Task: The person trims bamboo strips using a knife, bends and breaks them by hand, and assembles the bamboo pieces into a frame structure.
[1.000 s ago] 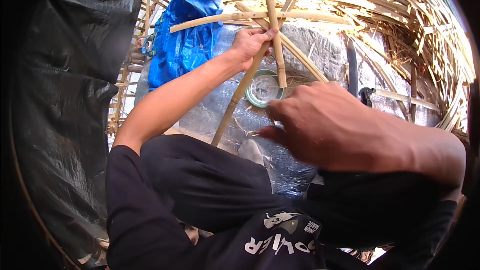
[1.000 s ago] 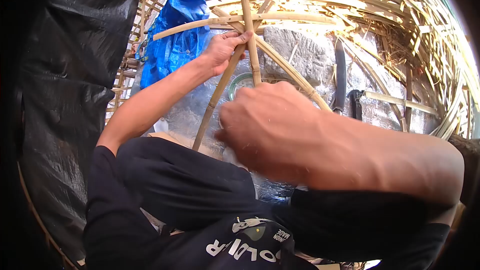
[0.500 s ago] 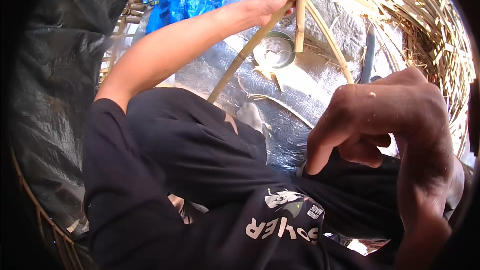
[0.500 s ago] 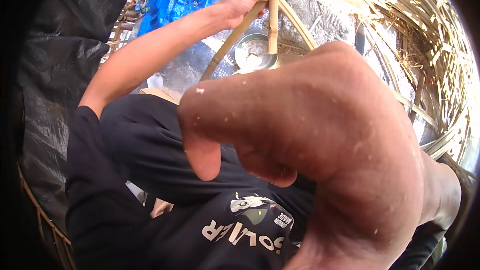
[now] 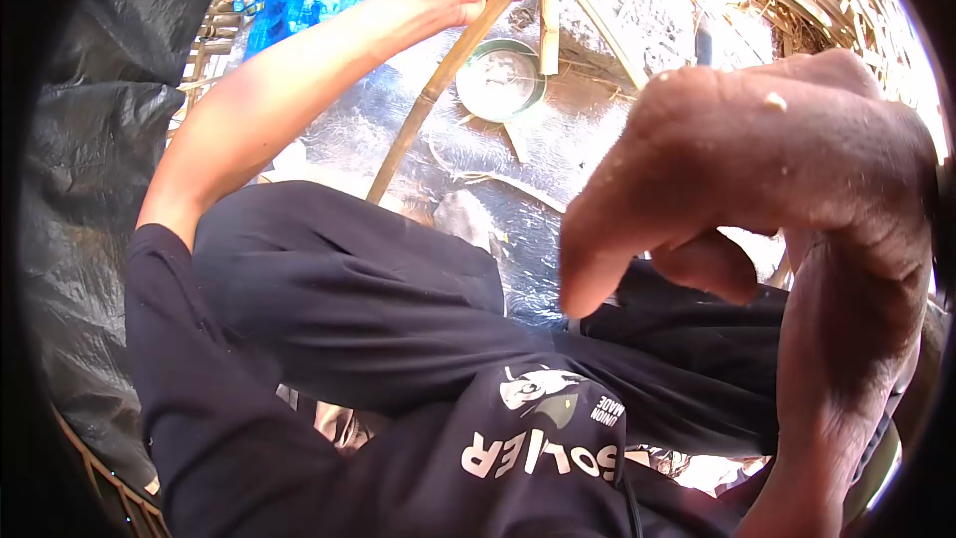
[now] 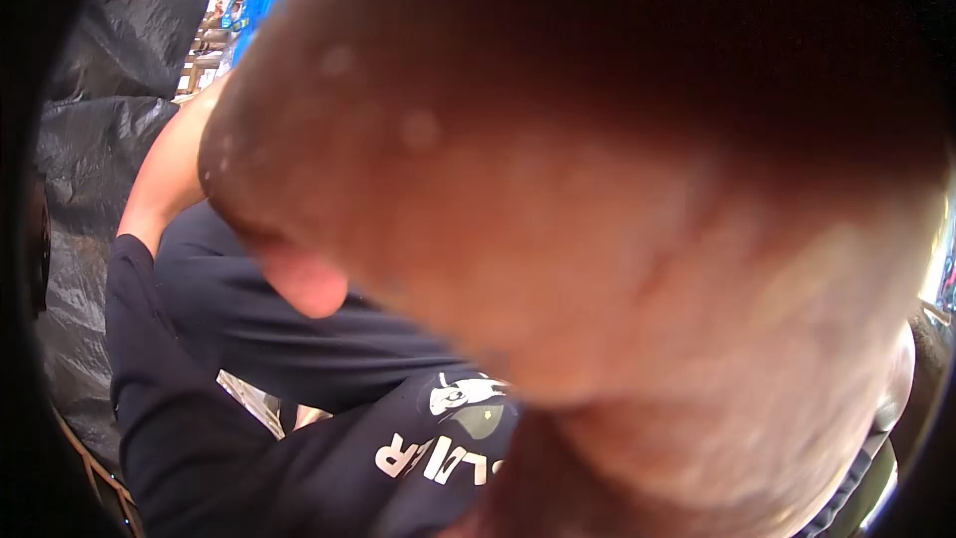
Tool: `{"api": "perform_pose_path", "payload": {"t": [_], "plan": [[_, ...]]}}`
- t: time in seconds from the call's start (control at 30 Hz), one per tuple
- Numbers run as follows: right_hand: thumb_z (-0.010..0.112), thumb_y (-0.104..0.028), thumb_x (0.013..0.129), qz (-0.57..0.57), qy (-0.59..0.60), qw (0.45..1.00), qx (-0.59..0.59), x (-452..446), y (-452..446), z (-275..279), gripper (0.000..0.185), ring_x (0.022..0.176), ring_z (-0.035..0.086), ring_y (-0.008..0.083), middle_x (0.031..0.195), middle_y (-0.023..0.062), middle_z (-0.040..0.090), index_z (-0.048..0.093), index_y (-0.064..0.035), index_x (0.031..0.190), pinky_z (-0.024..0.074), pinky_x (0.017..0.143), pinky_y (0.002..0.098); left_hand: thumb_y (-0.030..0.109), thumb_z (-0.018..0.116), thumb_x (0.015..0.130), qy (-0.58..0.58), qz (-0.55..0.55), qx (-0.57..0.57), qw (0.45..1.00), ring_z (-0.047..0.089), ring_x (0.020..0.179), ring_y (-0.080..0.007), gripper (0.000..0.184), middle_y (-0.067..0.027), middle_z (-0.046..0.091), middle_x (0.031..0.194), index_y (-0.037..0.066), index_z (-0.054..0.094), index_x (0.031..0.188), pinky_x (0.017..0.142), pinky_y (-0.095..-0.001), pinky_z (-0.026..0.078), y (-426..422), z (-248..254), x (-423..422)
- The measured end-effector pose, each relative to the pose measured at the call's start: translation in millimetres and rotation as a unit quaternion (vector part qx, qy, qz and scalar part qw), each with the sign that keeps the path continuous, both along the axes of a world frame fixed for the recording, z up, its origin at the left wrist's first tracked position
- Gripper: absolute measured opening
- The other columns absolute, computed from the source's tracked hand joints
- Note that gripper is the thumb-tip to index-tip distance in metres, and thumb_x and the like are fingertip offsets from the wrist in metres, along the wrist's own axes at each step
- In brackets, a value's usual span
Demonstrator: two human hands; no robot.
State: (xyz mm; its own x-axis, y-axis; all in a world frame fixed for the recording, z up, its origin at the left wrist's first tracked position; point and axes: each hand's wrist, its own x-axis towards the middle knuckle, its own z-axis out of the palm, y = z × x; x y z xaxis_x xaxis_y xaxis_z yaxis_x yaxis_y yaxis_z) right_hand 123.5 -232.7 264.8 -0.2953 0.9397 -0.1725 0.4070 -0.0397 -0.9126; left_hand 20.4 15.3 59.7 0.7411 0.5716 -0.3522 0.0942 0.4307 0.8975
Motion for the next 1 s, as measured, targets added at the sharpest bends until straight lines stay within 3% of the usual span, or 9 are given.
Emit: {"api": "perform_pose_path", "payload": {"t": [0.37,0.43,0.5,0.63,0.7,0.77,0.9,0.97,1.0], "plan": [[0.075,-0.079,0.055,0.093,0.063,0.994,-0.022,-2.3,-2.4,4.4,0.082,0.047,0.051,0.0113,0.055,0.0012,0.05,0.066,-0.0022,0.083,0.0347,0.047,0.0287,0.02,0.067,0.095,0.026,0.007,0.018,0.999,0.06,0.065,-0.0108,0.012,-0.0022,0.071,0.082,0.009,0.071,0.098,0.056,-0.0259,0.045,-1.2,10.1,2.4],[0.076,-0.079,0.055,0.094,0.099,0.99,-0.024,-9.0,-4.1,-0.6,0.083,0.048,0.052,0.0118,0.055,0.0016,0.049,0.066,-0.0021,0.083,0.035,0.047,0.0294,0.028,0.081,0.084,0.051,-0.014,0.057,0.997,0.057,0.067,-0.0071,0.026,0.0021,0.067,0.081,0.006,0.072,0.094,0.057,-0.0228,0.049,-12.4,23.0,-3.9],[0.076,-0.079,0.054,0.103,0.116,0.988,-0.019,-13.9,-2.6,-7.2,0.083,0.048,0.052,0.0122,0.055,0.0019,0.049,0.066,-0.0019,0.084,0.0353,0.047,0.0301,0.029,0.079,0.085,0.065,0.019,0.038,0.997,0.058,0.068,-0.0073,0.025,0.0018,0.068,0.08,0.007,0.072,0.095,0.058,-0.0236,0.048,-16.1,22.2,-1.6],[0.077,-0.079,0.054,0.095,-0.034,0.995,-0.021,-2.9,3.9,-39.1,0.084,0.049,0.053,0.0132,0.055,0.0025,0.049,0.065,-0.0017,0.084,0.0359,0.048,0.0314,0.027,0.079,0.085,0.059,0.018,0.002,0.998,0.06,0.069,-0.0082,0.024,0.0008,0.069,0.08,0.007,0.072,0.094,0.059,-0.0246,0.05,-10.0,14.7,-0.2],[0.074,-0.061,0.079,0.087,-0.151,0.984,0.03,0.9,3.8,-68.3,0.059,0.048,0.054,0.0219,0.055,0.0094,0.055,0.066,-0.0032,0.082,0.0391,0.049,0.0359,0.027,0.078,0.086,0.052,0.02,0.01,0.998,0.06,0.067,-0.0086,0.022,0.0008,0.069,0.081,0.007,0.071,0.093,0.058,-0.0246,0.05,-14.0,21.1,-2.4],[0.064,-0.063,0.086,0.05,-0.224,0.973,0.028,5.4,5.5,-87.2,0.061,0.053,0.061,0.0329,0.053,0.0126,0.058,0.069,-0.0035,0.072,0.0484,0.054,0.0398,0.026,0.076,0.088,0.046,-0.004,0.003,0.999,0.06,0.069,-0.0088,0.021,-0.0002,0.069,0.085,0.006,0.071,0.094,0.06,-0.0252,0.05,-15.6,20.1,-1.8],[0.065,-0.053,0.09,0.022,-0.304,0.951,0.046,29.6,4.4,-131.2,0.052,0.057,0.063,0.0348,0.057,0.0141,0.062,0.07,-0.0036,0.073,0.0497,0.056,0.0415,0.025,0.07,0.093,0.019,-0.026,0.016,0.999,0.06,0.07,-0.0091,0.018,-0.0002,0.069,0.086,0.007,0.071,0.097,0.06,-0.0251,0.05,-27.0,22.2,2.7],[0.064,-0.045,0.093,0.027,-0.314,0.947,0.059,35.7,6.3,-129.2,0.047,0.053,0.062,0.0282,0.056,0.0142,0.06,0.069,-0.0021,0.073,0.0487,0.056,0.0402,0.026,0.07,0.093,0.005,-0.039,0.0,0.999,0.06,0.07,-0.009,0.019,-0.0002,0.069,0.087,0.007,0.071,0.097,0.061,-0.0248,0.05,-29.7,20.0,3.4],[0.062,-0.043,0.095,-0.066,-0.243,0.968,0.005,37.7,8.4,-117.6,0.045,0.056,0.061,0.0224,0.061,0.0116,0.062,0.07,-0.0012,0.08,0.0488,0.057,0.0376,0.026,0.071,0.093,0.011,-0.037,-0.007,0.999,0.06,0.07,-0.0092,0.02,-0.0005,0.068,0.087,0.006,0.07,0.097,0.06,-0.0247,0.05,-31.2,19.8,4.5]]}}
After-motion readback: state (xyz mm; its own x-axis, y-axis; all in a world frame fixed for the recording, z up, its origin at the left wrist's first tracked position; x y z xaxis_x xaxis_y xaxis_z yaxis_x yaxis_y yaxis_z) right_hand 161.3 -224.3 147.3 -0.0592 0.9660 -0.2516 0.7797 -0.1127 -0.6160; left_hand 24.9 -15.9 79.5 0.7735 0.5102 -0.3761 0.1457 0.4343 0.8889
